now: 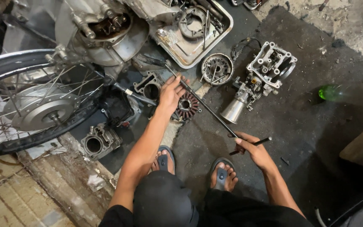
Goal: The person uses a T-handle wrench to loosen bolts on a motorcycle engine casing. They then remove the casing and a circular stator component, placing them on the floor. The person proceeds to handle and reposition the stator and casing parts by hand.
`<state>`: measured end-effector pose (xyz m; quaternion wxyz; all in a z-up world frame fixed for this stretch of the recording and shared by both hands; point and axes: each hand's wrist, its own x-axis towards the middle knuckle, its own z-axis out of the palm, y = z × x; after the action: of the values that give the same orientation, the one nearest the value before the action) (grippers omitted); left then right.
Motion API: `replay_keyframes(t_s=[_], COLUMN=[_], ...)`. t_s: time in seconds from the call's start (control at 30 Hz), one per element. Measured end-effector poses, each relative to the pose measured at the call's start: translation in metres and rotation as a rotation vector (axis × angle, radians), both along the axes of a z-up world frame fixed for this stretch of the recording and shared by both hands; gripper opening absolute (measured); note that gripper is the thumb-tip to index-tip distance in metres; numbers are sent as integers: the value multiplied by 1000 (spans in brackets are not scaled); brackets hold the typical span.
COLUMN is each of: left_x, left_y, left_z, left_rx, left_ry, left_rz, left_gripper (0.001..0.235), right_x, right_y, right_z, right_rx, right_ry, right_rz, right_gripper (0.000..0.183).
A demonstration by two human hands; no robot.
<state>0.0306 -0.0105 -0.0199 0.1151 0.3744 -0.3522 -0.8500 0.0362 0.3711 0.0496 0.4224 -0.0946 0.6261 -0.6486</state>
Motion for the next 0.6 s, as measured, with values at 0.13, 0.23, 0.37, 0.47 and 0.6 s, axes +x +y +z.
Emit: replay_keyframes(t_s=[0.13, 0.23, 0.37, 0.47, 0.6], left_x=[1, 5, 15, 19, 24], left_y=[4, 2, 5, 7, 17], left_z=[10, 10, 26, 41, 77], left_rx=[-19, -4, -48, -95, -181], left_ry=[10, -17, -89, -109, -84], left_rz=[0, -30, -95, -135, -112], left_gripper=[39, 32, 33, 35, 36], right_x=[1, 3, 3, -1, -11], right_y=[-1, -1, 5, 5, 10], right_z=[3, 10, 16, 31, 36], right_rx=[-60, -38, 46, 95, 146], right_ry=[-81, -67, -4, 8, 72], right_rz=[-49, -43, 10, 32, 68], right_gripper=[39, 39, 41, 41, 39])
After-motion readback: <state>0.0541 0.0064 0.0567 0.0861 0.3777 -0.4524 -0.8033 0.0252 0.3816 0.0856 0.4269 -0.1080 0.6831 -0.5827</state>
